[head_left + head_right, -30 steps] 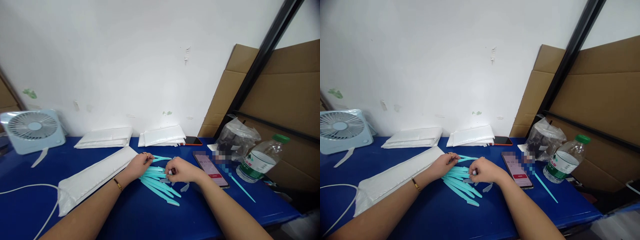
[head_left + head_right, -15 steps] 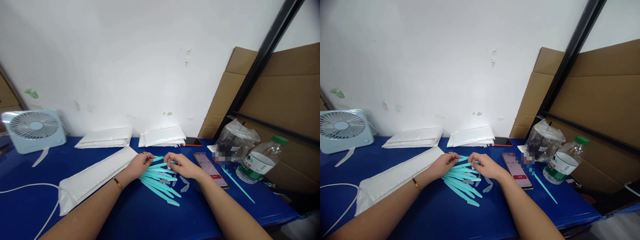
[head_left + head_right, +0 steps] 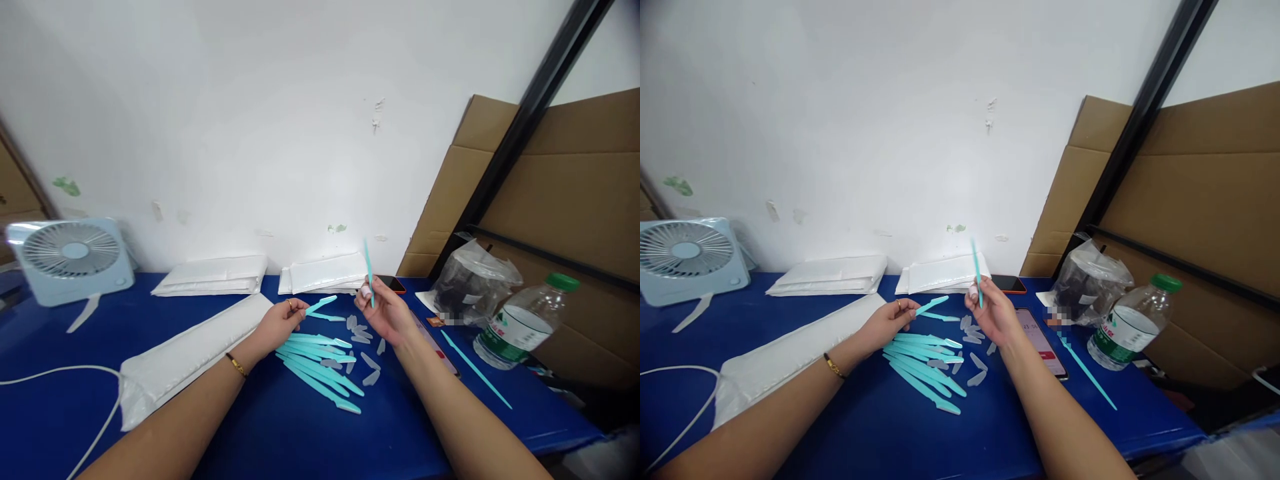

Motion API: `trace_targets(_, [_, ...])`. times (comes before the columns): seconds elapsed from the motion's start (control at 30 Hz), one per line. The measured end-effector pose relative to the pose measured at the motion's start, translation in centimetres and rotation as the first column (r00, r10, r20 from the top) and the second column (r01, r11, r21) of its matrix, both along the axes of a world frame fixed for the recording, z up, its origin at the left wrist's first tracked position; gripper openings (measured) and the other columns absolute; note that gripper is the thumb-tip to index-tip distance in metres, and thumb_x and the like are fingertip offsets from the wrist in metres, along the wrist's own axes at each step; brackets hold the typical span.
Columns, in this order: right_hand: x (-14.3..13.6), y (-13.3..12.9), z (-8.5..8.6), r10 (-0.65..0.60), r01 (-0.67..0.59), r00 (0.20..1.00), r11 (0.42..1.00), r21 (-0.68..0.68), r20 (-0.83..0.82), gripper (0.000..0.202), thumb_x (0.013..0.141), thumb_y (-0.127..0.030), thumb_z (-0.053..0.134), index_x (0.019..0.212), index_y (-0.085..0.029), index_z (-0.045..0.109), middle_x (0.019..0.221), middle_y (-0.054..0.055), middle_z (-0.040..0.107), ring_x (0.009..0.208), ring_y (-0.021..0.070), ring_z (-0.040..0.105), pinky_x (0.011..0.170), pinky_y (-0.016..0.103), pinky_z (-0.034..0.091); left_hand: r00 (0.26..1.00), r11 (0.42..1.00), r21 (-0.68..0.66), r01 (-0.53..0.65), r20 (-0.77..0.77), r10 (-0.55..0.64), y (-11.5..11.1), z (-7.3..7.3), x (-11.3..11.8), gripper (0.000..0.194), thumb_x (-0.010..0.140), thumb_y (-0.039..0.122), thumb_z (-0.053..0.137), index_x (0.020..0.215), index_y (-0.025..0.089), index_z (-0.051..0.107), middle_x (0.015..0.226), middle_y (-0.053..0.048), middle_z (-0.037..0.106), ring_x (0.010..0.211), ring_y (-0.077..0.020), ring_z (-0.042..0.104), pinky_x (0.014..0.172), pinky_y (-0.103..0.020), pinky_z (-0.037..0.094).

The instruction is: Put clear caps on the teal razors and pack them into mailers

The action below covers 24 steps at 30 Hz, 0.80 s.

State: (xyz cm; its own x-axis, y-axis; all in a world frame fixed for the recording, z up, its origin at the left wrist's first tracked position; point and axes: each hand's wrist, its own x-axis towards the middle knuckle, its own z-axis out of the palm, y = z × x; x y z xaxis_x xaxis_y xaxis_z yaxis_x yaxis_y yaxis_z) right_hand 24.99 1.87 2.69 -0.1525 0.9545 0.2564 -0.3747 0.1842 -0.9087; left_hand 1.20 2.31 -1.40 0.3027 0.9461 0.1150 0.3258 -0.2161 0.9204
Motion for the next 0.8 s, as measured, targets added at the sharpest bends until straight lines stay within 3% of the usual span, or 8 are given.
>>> trace_targets(0.07, [0.2,0.4,0.0,-0.041,0.041,0.996,0.999,-0.009,-0.08,0.018,0.078,-0.039,0.056,0.079,-0.022,0.049,0.066,-0.001,0.046,0.066,0.0135,0.051,0.066,0.028,0.044,1.0,1.0,0.005,0.008,-0.004,-0.008,0.0,-0.1,0.0,0.033,0.078,0.044,0.047,0.096,0.017,0.055,0.073,0.001,0.053,0.063,-0.0114,0.051,0.06,-0.024,0.043])
trace_targets(0.17, [0.2,0.6,-0.1,-0.044,0.043,0.998,0.999,-0.026,-0.044,0.021,0.076,-0.038,0.059,0.086,-0.022,0.05,0.075,0.0,0.053,0.072,0.0138,0.053,0.065,0.027,0.044,1.0,1.0,0.003,0.011,-0.018,-0.011,0.0,0.0,0.1,0.033,0.078,0.044,0.047,0.096,0.017,0.055,0.073,0.001,0.052,0.063,-0.0114,0.051,0.061,-0.024,0.043])
trace_targets(0.37, [-0.3,0.2,-0.4,-0.012,0.012,1.0,0.995,-0.094,-0.002,0.024,0.072,-0.035,0.065,0.083,-0.02,0.05,0.072,-0.003,0.053,0.052,0.0064,0.042,0.049,0.021,0.035,1.0,0.999,-0.019,0.027,-0.015,-0.027,-0.1,0.1,0.2,0.033,0.077,0.043,0.048,0.095,0.017,0.055,0.074,0.001,0.054,0.063,-0.0109,0.051,0.061,-0.024,0.043])
trace_targets(0.57, [-0.8,-0.1,-0.6,0.058,-0.056,0.998,0.996,-0.067,0.021,0.034,0.07,-0.031,0.068,0.098,-0.02,0.052,0.082,0.001,0.058,0.057,0.0085,0.049,0.054,0.023,0.039,0.998,0.998,-0.018,0.056,0.005,-0.056,0.1,0.0,0.2,0.032,0.08,0.041,0.044,0.096,0.016,0.053,0.079,-0.002,0.06,0.059,-0.0103,0.051,0.057,-0.023,0.042])
trace_targets(0.7, [-0.7,0.2,-1.1,0.048,-0.045,0.995,0.998,-0.034,0.083,0.031,0.07,-0.03,0.068,0.096,-0.018,0.057,0.08,0.001,0.06,0.057,0.0082,0.052,0.053,0.022,0.04,0.976,0.985,0.17,0.008,-0.217,0.03,-0.1,0.3,-0.1,0.026,0.082,0.035,0.04,0.095,0.019,0.057,0.076,-0.001,0.061,0.064,-0.0133,0.053,0.061,-0.025,0.041])
trace_targets(0.8, [-0.3,0.6,-1.5,0.02,-0.02,0.97,1.0,-0.004,0.244,0.029,0.07,-0.032,0.067,0.093,-0.016,0.061,0.066,0.0,0.058,0.058,0.0099,0.054,0.052,0.021,0.039,0.912,0.942,0.329,0.062,-0.402,0.08,0.0,0.0,-0.3,0.023,0.083,0.03,0.041,0.09,0.022,0.061,0.082,-0.002,0.063,0.078,-0.0175,0.056,0.072,-0.029,0.041])
